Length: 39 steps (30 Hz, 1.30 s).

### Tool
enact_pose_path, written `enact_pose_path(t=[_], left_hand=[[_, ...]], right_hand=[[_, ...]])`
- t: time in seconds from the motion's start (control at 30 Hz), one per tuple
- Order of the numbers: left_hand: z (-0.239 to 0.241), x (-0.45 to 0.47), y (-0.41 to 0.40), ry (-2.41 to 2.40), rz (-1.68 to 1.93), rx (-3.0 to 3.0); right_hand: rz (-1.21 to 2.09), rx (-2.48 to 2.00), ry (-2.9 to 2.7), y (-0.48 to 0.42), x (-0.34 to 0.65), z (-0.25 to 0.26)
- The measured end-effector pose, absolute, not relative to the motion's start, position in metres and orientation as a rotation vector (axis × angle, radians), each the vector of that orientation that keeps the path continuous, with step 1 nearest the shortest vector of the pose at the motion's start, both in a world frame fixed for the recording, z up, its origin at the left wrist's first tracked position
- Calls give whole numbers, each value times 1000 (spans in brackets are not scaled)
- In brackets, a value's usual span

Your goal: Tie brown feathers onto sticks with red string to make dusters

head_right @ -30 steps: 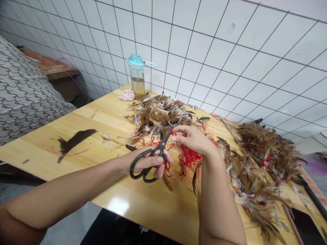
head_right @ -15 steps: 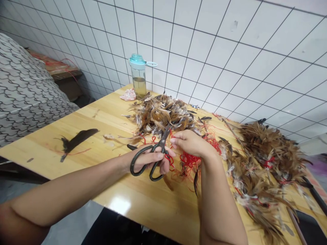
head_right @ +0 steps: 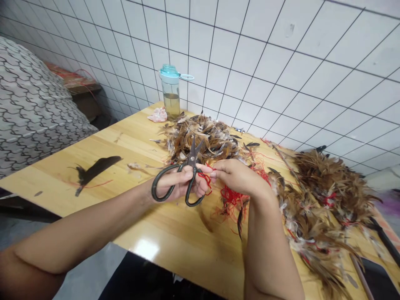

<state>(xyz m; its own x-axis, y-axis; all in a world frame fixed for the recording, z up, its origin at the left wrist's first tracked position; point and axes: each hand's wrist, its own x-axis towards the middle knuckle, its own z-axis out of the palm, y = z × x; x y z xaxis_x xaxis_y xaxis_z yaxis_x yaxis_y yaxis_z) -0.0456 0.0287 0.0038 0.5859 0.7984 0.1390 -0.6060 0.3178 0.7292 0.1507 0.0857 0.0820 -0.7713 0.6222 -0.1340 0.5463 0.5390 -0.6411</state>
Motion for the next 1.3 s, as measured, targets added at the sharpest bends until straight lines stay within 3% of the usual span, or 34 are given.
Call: enact_pose_path(t=[0.17,0.37,0.8,1.3], left_hand=[[-6,-43,25,205,804,795],[-22,-30,18,113,542,849],[-18,-29,16,5,461,818],[-32,-23,21,-15,540,832]], right_hand=[[826,-1123,-2227,90,169,91],[891,-1082,-1928,89,170,87],[696,-1041,-2199,57,126,97],[821,-979,-2126,45,122,102]])
